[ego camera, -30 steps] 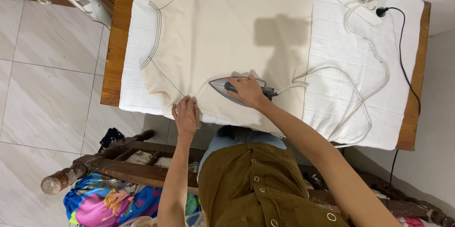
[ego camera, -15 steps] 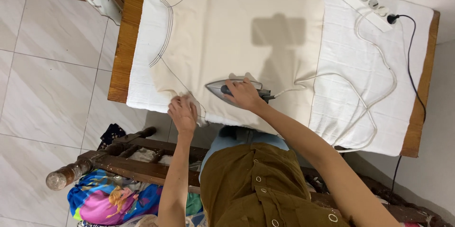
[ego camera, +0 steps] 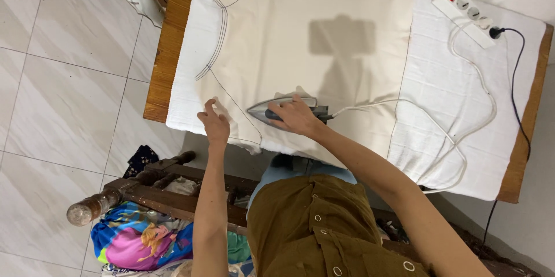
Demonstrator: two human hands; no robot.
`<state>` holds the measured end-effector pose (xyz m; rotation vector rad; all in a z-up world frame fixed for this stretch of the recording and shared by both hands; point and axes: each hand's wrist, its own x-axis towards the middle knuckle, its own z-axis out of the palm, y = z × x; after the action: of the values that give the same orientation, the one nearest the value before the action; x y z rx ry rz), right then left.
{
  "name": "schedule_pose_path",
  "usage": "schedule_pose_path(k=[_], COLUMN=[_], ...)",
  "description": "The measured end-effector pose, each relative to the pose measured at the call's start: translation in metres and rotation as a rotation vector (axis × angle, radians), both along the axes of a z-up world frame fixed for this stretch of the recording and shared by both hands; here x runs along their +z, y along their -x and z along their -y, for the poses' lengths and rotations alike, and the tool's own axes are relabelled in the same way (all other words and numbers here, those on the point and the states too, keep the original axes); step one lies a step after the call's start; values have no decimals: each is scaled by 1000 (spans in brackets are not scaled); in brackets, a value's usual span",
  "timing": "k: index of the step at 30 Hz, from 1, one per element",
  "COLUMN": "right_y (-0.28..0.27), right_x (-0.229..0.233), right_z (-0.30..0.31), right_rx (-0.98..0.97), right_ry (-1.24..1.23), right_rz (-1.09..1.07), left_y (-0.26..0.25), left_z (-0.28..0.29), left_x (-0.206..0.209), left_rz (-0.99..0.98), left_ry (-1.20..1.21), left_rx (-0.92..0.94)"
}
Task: The person is ironing a light-colored t-shirt on a table.
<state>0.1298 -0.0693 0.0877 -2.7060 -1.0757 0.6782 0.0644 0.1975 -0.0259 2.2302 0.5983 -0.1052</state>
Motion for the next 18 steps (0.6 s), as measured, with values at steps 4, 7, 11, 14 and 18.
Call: schedule_pose_path(k=[4, 7, 11, 14, 18], right_y=[2, 3, -5, -10, -6], right_x=[-7, -9, -21, -24, -32], right_z=[-12, -21, -31, -35, -33], right_rx=[91, 51, -22, -94, -22], right_ry=[-121, -44, 15, -18, -20], right_rz=[68, -25, 62, 100, 115], left_y=[4, 3, -6, -11, -9], left_z=[-14, -24, -24, -25, -31], left_x=[-20, -20, 7, 16, -4], left_rz=[51, -14, -252, -246, -61], left_ry=[274, 620, 650, 641, 616], left_rx=[121, 303, 228, 200, 160])
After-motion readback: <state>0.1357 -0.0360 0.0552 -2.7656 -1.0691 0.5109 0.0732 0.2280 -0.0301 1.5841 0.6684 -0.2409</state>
